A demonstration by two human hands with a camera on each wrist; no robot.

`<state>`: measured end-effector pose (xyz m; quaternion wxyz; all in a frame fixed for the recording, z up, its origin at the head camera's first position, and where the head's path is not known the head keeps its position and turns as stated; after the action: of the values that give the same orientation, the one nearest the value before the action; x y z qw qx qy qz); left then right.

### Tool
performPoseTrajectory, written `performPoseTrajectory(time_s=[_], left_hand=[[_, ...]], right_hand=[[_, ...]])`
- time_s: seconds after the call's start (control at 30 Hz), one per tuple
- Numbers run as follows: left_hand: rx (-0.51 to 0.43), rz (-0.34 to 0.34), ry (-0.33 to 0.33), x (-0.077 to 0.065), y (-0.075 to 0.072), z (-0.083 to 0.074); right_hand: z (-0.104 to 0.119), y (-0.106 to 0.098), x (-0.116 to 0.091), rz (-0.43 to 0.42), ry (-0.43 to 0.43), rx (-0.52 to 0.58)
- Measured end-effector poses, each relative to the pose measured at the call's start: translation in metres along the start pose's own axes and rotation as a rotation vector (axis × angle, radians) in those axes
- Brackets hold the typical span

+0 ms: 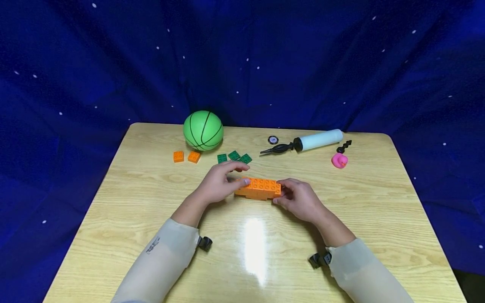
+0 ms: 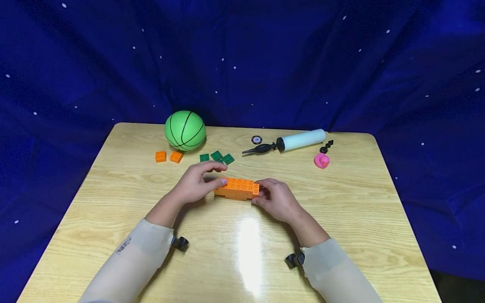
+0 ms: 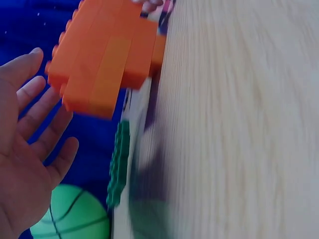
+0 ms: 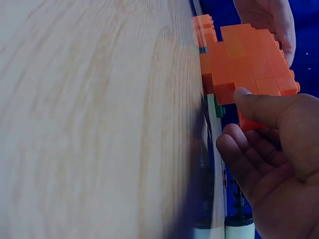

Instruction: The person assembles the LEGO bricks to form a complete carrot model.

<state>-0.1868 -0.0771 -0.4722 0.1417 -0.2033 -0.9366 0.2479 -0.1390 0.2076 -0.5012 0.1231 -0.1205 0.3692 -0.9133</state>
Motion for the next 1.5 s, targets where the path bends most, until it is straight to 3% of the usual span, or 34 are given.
performPoseTrajectory(time_s=[0.13,0.47,0.77,1.03,1.23,1.5], left_hand=[[-0.02,-0.071,-0.002,-0.004,-0.015,0.01],[0.082,-0.233,-0.066,-0.021,-0.054,0.037],[0.097,-0.347,-0.127,-0.038,-0.077,0.058],[0.251,-0.431,-0.142,-0.038,-0.098,0.075],[0.293,-0.448,-0.167,-0.034,-0.11,0.086],[0.351,-0.381,-0.257,-0.029,-0.121,0.101]], right_hand=[[-0.001,-0.002,-0.001,0.0,0.004,0.001],[0.001,-0.002,-0.003,-0.008,0.007,0.014],[0.001,0.004,-0.005,-0.006,-0.003,0.022],[0.001,0.0,-0.002,-0.007,-0.002,0.01],[0.002,-0.002,-0.002,-0.008,0.0,0.007],[0.003,0.0,-0.003,-0.008,-0.004,0.013]])
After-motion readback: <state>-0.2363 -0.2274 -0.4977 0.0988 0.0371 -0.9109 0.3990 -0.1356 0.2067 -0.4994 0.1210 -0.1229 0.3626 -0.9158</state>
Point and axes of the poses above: each hand's wrist, its own x-axis towards the middle knuckle, its own y-axis out of the palm, z = x × y, the point moved 1 cm from there along x, towards the middle knuckle, and after that the axes turned 3 degrees about -z, right-handed, at the moved point
